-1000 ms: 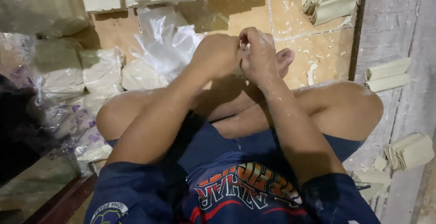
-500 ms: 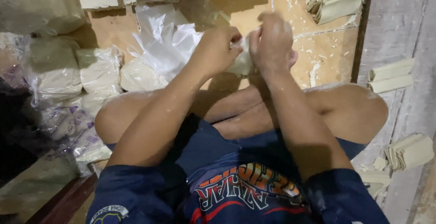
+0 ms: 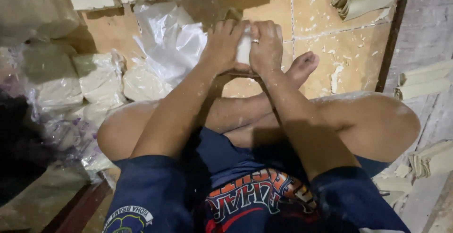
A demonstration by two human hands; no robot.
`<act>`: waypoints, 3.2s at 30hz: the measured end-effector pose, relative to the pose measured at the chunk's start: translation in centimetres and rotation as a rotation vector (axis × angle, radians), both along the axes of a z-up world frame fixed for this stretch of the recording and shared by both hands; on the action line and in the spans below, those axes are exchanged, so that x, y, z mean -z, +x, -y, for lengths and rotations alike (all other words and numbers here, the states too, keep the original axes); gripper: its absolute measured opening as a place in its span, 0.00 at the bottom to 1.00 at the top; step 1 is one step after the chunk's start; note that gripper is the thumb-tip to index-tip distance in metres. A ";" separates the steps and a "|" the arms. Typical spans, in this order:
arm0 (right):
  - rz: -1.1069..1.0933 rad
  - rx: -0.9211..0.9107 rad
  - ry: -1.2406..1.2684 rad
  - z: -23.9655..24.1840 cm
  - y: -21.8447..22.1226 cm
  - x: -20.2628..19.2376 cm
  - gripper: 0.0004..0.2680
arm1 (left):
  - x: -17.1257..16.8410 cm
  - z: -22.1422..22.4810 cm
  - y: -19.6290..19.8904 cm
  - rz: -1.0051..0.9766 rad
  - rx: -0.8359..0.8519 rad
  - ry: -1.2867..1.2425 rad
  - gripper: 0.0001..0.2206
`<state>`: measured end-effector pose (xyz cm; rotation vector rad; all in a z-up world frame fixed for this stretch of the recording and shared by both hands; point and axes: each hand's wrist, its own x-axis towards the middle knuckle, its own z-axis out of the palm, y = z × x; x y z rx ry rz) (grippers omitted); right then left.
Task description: The person, while sitting on the floor, takes stacks of white rectangular food items and places them into clear plastic bags by hand.
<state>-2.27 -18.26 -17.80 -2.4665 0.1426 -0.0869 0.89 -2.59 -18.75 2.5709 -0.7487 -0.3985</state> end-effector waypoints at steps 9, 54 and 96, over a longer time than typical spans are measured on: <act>-0.146 -0.035 -0.082 1.4 1.2 1.8 0.05 | -3.9 -0.2 2.3 -0.259 -0.183 -0.295 0.23; 0.010 -0.284 0.032 1.4 0.9 -7.8 0.06 | -5.2 0.0 1.0 -1.018 -0.823 -1.120 0.03; -0.652 -0.159 0.918 -14.0 -3.8 -10.1 0.10 | -6.7 -36.2 -12.2 0.067 -1.690 -1.225 0.31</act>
